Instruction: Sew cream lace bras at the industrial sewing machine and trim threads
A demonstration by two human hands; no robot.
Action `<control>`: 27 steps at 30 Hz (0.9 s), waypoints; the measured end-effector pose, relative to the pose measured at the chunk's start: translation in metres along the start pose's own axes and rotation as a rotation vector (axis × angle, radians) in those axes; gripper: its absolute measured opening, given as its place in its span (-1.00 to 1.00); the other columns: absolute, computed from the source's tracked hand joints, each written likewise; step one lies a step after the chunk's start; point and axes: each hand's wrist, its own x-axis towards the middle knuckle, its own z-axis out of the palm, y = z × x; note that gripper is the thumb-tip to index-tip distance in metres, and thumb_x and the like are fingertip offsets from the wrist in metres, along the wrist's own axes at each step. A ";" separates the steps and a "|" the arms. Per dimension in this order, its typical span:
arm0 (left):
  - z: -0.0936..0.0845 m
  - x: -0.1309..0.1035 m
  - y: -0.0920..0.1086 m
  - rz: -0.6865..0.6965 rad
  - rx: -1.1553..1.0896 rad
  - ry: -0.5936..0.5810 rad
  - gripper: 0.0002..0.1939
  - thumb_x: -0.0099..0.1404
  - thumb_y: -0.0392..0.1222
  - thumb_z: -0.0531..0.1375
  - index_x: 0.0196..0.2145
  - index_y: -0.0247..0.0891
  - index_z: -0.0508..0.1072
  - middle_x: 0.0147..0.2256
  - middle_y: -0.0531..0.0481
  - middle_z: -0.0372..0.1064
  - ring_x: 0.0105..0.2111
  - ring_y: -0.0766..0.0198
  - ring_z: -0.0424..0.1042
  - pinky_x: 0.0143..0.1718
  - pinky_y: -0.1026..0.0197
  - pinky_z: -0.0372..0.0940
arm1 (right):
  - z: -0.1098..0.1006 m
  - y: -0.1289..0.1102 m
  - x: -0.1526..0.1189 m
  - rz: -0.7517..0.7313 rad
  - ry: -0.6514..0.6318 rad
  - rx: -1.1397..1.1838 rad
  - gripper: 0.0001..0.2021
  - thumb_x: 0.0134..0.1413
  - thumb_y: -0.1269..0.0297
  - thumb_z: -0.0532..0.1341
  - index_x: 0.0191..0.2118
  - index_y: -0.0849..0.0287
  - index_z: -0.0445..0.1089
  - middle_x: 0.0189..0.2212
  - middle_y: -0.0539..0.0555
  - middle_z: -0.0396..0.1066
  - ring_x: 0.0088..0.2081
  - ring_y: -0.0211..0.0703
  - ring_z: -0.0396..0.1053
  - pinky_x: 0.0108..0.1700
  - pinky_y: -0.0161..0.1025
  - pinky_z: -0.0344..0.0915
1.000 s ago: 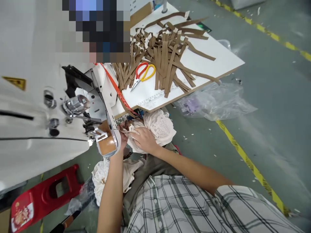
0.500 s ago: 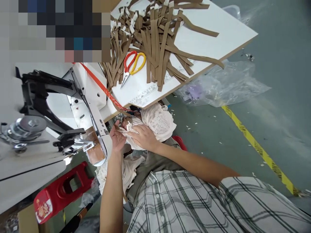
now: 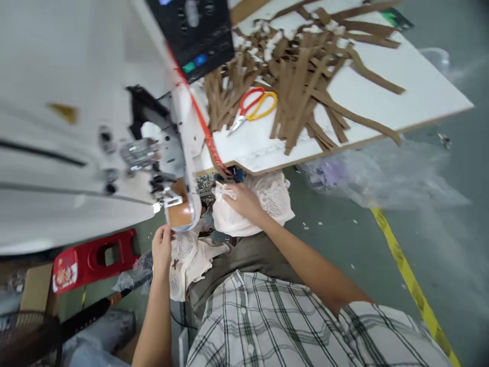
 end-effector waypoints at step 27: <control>-0.047 -0.163 0.017 0.058 -0.372 -0.441 -0.60 0.34 0.18 0.08 -0.24 -0.23 0.44 -0.33 -0.07 0.41 -0.30 0.15 0.38 -0.22 0.16 0.28 | -0.093 -0.184 -0.120 -0.713 -0.822 0.200 -0.63 0.38 0.14 -0.02 -0.42 0.17 0.31 -0.51 0.03 0.35 -0.47 -0.24 0.21 -0.38 -0.29 0.09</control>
